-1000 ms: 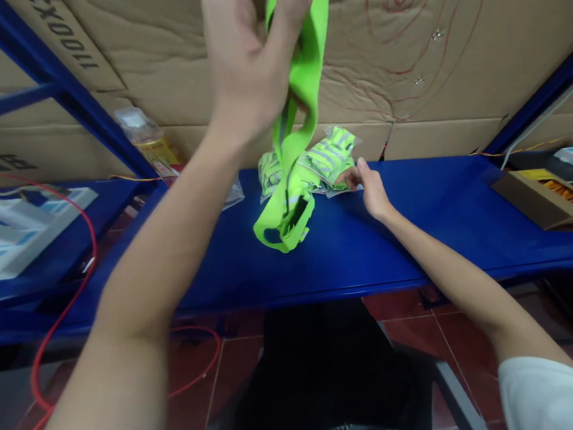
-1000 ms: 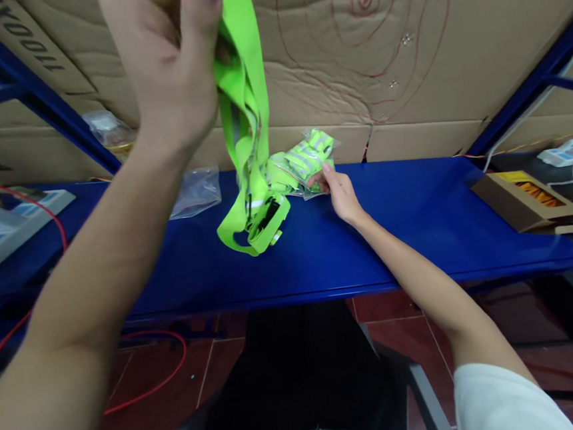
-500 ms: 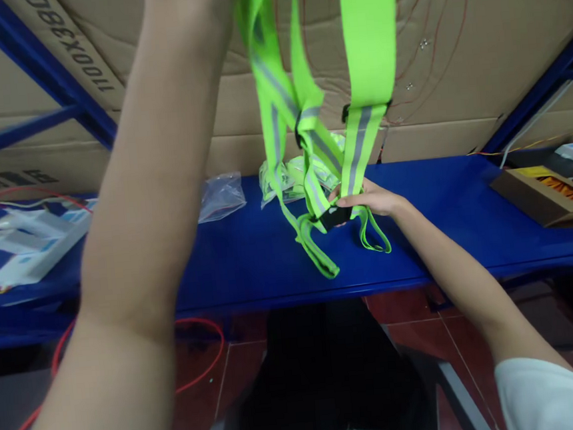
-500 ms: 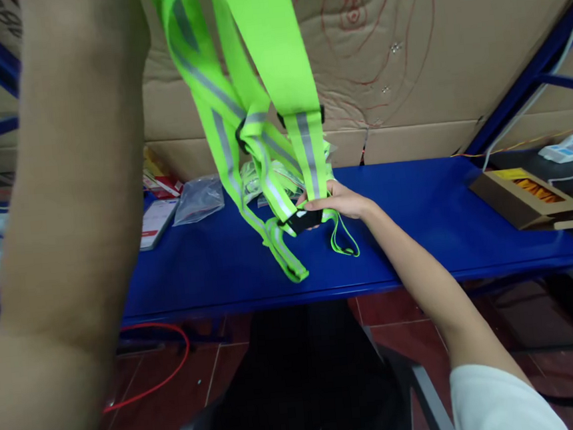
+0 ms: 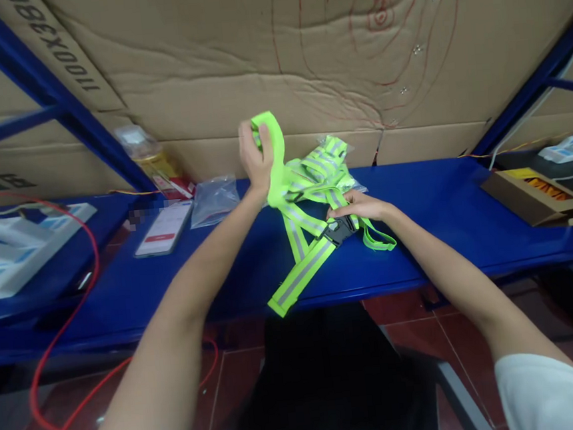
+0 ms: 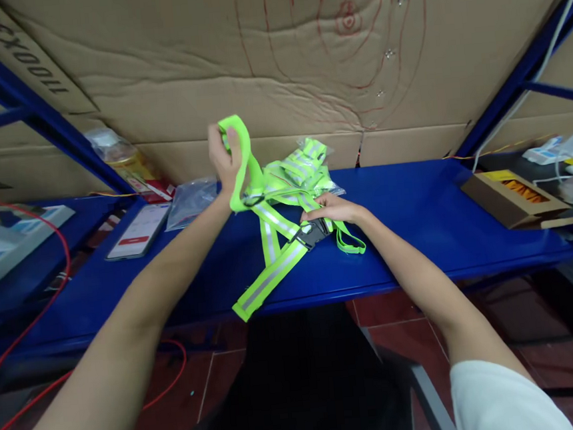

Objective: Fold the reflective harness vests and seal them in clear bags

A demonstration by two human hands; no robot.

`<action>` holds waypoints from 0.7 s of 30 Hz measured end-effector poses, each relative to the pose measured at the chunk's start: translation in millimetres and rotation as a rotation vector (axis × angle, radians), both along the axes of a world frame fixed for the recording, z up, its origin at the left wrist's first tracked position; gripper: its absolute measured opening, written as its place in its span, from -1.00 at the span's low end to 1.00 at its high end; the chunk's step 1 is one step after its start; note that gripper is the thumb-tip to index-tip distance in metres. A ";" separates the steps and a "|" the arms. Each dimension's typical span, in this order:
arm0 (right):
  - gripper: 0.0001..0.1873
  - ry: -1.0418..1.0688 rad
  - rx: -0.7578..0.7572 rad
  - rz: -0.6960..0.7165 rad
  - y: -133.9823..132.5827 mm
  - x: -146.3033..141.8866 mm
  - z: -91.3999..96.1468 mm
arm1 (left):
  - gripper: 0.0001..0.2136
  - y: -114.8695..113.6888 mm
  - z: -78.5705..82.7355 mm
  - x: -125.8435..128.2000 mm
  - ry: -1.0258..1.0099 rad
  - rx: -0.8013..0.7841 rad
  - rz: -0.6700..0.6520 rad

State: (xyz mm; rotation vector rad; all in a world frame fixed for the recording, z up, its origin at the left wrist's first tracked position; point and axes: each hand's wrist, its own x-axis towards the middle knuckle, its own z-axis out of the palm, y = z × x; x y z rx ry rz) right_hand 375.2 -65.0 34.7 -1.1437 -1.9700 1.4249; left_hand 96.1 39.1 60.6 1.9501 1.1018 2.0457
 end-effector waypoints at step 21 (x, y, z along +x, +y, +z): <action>-0.46 0.076 0.251 0.067 -5.0 1.0 21.3 | -0.47 -134.4 -30.2 14.6 0.765 0.113 -0.212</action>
